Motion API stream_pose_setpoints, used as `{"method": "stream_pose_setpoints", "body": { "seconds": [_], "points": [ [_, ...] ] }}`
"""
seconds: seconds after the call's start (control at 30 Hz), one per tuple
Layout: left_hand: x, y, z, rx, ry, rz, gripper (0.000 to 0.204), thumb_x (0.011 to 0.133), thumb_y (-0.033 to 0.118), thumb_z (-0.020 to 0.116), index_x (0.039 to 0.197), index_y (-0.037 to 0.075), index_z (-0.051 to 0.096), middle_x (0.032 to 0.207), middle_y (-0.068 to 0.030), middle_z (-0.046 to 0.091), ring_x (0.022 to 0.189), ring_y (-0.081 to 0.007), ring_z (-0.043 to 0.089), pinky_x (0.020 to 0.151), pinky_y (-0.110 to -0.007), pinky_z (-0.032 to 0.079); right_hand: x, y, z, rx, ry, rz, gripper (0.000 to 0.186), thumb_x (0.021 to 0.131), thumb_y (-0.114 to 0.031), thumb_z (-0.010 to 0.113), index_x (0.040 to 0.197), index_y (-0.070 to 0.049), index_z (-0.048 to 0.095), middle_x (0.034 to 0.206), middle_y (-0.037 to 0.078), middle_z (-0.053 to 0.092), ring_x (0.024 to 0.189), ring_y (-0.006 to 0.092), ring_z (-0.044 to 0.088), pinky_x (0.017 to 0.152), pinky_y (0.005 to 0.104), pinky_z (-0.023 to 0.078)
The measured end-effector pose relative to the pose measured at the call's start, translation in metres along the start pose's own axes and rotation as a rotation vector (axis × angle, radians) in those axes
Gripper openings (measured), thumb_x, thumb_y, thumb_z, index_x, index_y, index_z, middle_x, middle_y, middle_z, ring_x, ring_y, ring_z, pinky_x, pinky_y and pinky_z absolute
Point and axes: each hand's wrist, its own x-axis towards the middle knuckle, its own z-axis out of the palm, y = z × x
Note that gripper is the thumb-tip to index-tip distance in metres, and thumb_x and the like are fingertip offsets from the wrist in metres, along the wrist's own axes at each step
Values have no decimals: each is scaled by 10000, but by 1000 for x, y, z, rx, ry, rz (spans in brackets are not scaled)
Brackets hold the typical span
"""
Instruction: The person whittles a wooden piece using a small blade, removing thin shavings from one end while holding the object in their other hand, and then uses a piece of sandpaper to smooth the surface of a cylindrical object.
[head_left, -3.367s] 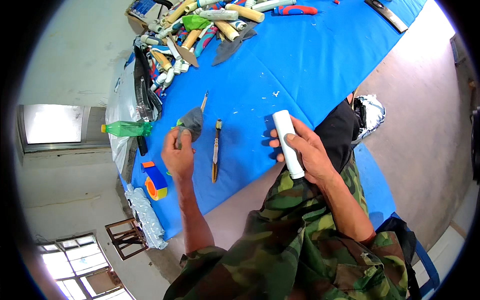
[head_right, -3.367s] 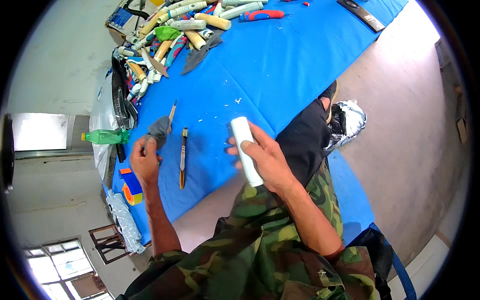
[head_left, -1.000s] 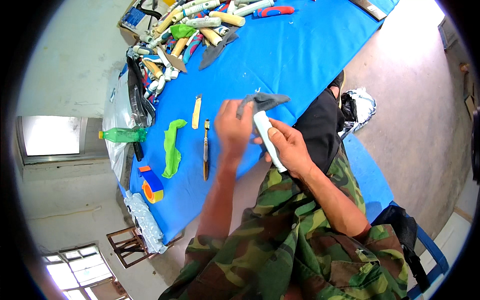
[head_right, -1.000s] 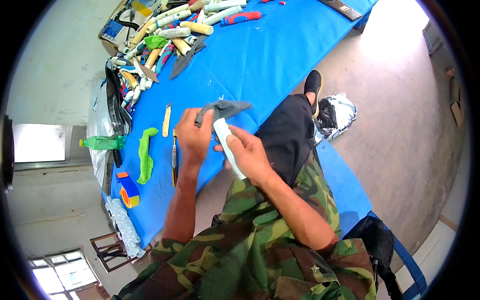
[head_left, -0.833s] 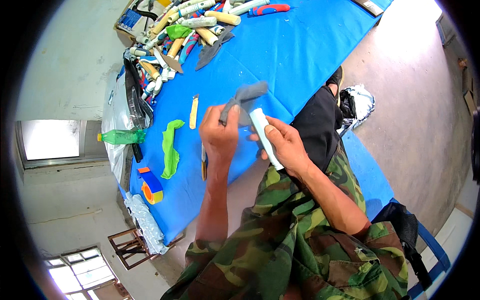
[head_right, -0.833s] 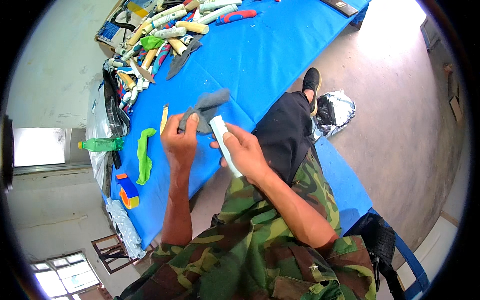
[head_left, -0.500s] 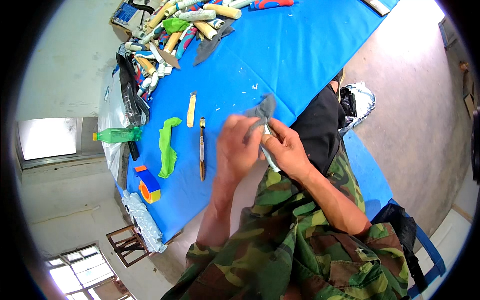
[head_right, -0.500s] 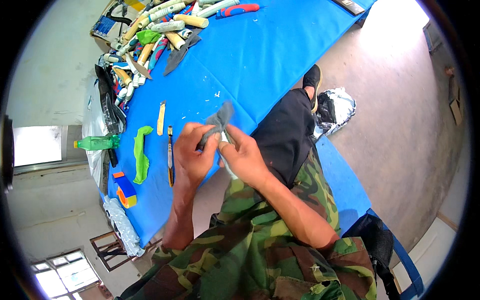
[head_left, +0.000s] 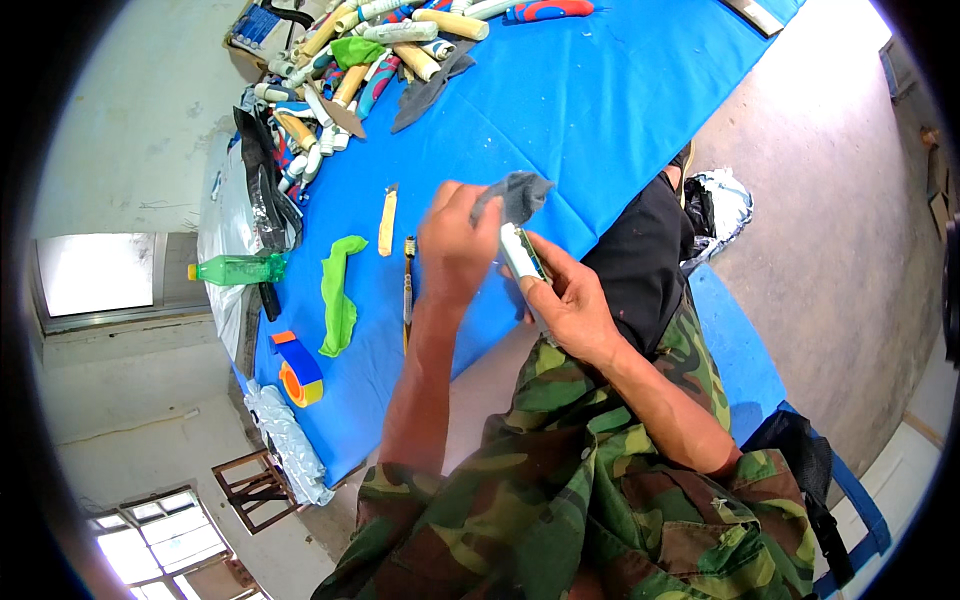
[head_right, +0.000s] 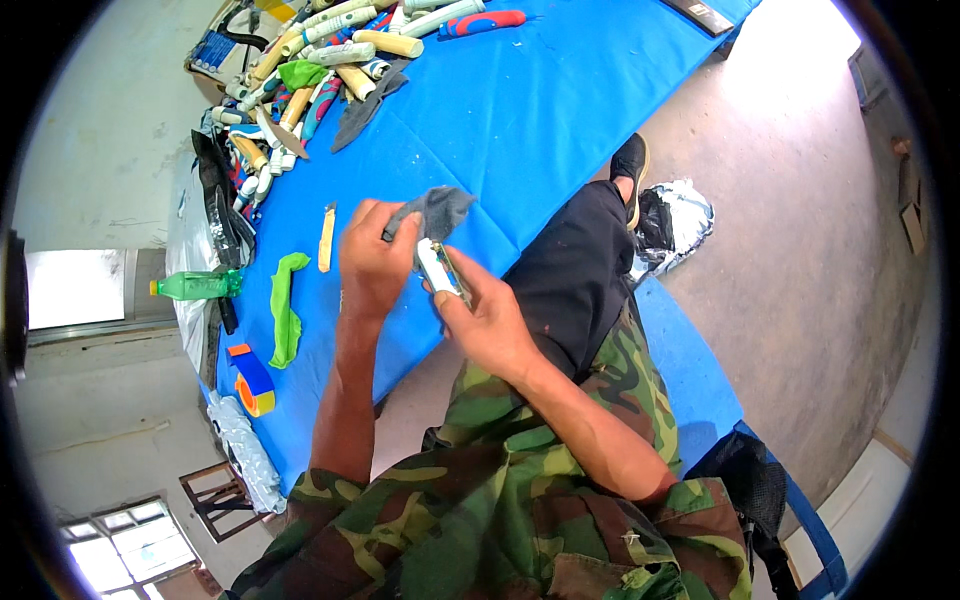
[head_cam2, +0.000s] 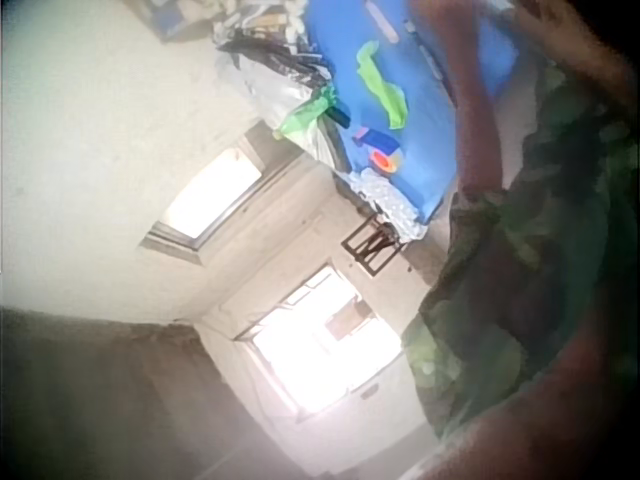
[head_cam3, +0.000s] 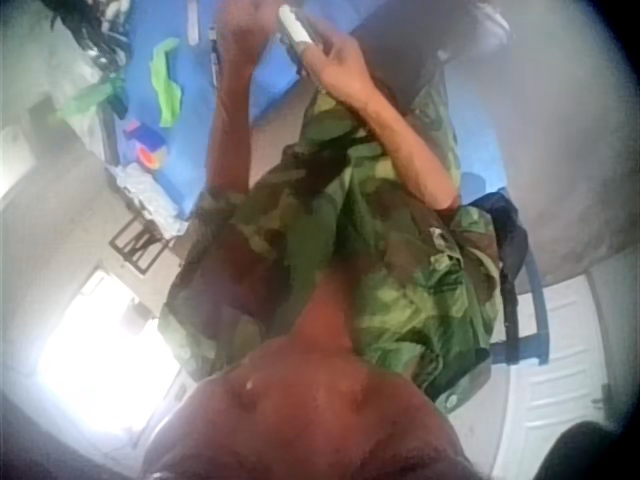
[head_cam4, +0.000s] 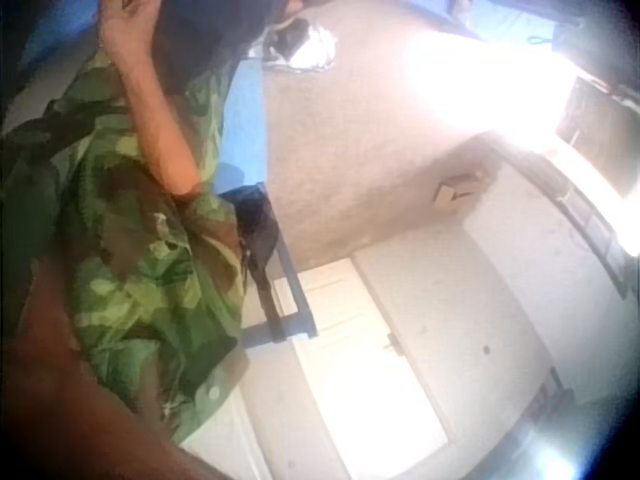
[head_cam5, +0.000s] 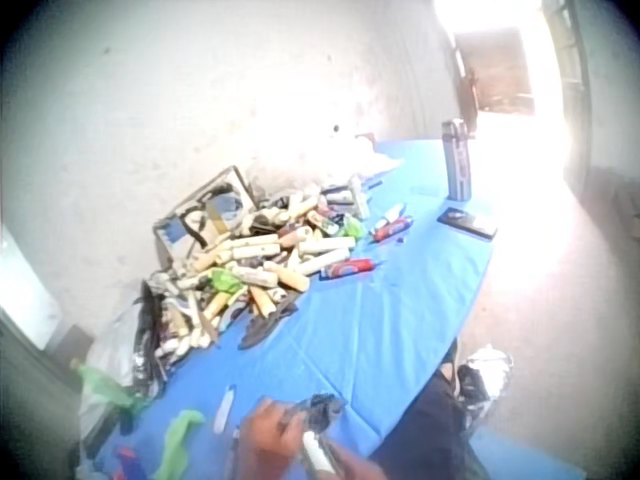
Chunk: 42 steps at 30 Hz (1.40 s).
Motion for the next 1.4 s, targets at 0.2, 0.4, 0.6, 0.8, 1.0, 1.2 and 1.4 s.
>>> {"method": "stream_pose_setpoints", "body": {
  "seconds": [0.2,0.4,0.6,0.8,1.0,1.2,1.4],
  "points": [
    [-15,9,-24,45,55,-44,174,873,67,724,1034,2,718,927,-155,668,775,-305,673,651,-394,530,1,-1,0,-6,36,35,597,974,-35,627,1517,76,405,1185,88,681,781,82,599,651,247,506],
    [-58,39,-19,-123,-55,-46,153,839,44,769,976,7,712,911,-123,674,753,-230,663,640,-338,510,0,6,-1,1,57,36,615,962,-21,637,1516,96,398,1279,116,656,853,83,608,688,243,514],
    [-41,30,-14,-74,2,-15,125,862,44,738,978,23,696,911,-128,649,749,-301,663,616,-387,516,-3,5,0,-116,59,-9,618,952,-15,657,1507,103,412,1323,110,629,1088,112,605,901,255,515],
    [-20,6,-10,-69,16,-78,111,868,67,715,954,-3,706,908,-154,675,739,-313,664,612,-379,510,-3,4,-1,-108,48,22,615,954,-22,661,1510,88,422,1316,93,623,1121,119,594,943,261,498],
    [-26,-4,-24,-59,116,-125,134,872,89,724,967,-6,724,911,-150,685,719,-300,666,620,-373,519,-2,1,1,-37,29,36,595,969,-25,636,1515,72,421,1257,82,649,948,93,608,789,249,519],
    [-48,31,-26,-107,19,-72,129,865,43,746,984,3,723,889,-113,681,757,-206,658,634,-323,507,-1,3,-3,39,62,45,574,975,-27,610,1513,59,429,1174,64,680,797,78,604,651,247,506],
    [-51,25,-4,-192,11,-27,159,871,63,737,1025,46,705,938,-130,671,810,-310,677,643,-392,536,-2,4,-10,46,35,53,533,995,-90,579,1508,10,472,1107,48,695,736,90,617,643,248,512]
  ]
}}
